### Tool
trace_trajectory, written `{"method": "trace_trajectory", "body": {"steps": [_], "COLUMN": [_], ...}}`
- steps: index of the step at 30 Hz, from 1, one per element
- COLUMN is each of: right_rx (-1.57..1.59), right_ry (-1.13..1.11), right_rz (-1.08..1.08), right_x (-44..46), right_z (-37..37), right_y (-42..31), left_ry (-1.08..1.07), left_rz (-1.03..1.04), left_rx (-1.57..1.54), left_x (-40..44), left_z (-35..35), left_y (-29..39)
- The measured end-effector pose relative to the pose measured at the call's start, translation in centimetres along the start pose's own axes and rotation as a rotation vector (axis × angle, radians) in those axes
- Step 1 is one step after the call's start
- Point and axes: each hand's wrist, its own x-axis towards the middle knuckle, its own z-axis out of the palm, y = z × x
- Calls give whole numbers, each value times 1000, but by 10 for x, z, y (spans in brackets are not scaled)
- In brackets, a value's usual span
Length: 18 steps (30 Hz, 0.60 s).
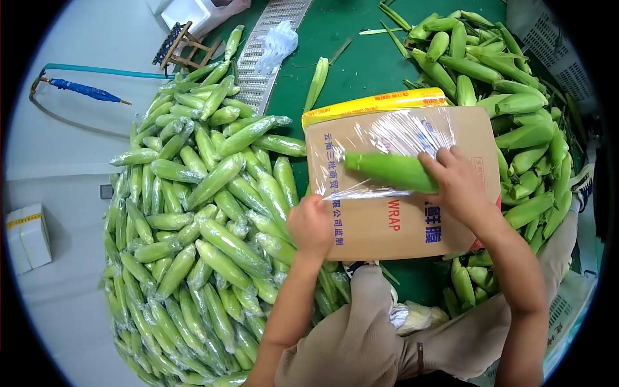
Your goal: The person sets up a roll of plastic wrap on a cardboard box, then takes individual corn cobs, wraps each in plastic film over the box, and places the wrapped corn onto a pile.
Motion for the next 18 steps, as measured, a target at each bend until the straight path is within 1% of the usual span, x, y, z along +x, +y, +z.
{"method": "trace_trajectory", "body": {"steps": [1, 3, 4, 5, 6, 8, 9, 11, 12, 13, 15, 16, 18], "right_rx": [18, 72, 106, 155, 200, 165, 157, 177, 180, 165, 136, 67, -76], "right_ry": [-68, -219, -201, -235, -266, -185, -142, 98, 216, 167, 60, 84, 147], "right_rz": [-51, -147, -186, -190, -195, -227, -230, -72, -6, -23, -38, -57, -104], "right_x": [-2, -20, -30, -37, -38, -30, -28, -13, 0, 17, 41, 46, 62], "right_z": [-4, -8, 8, 14, 17, 8, 8, 23, 28, 25, 15, 18, 23], "right_y": [-5, -23, -29, -38, -42, -38, -36, -24, -18, -12, -9, -10, -6], "left_ry": [89, 185, 232, 24, -20, -123, -205, -610, -403, -179, 47, 13, -206], "left_rz": [-41, -90, -111, -59, 57, 281, 246, 149, 208, 264, 155, 91, -140], "left_rx": [-66, -551, -797, -584, -479, -258, -241, 68, 178, 285, 273, 138, -274], "left_x": [-3, -23, -33, -46, -48, -27, -13, 34, 59, 89, 152, 168, 181], "left_z": [-2, 5, 11, 5, 10, -1, -5, -4, 8, 23, 43, 45, 29], "left_y": [0, 8, 12, 18, 22, 52, 56, 68, 68, 67, 57, 50, 51]}}
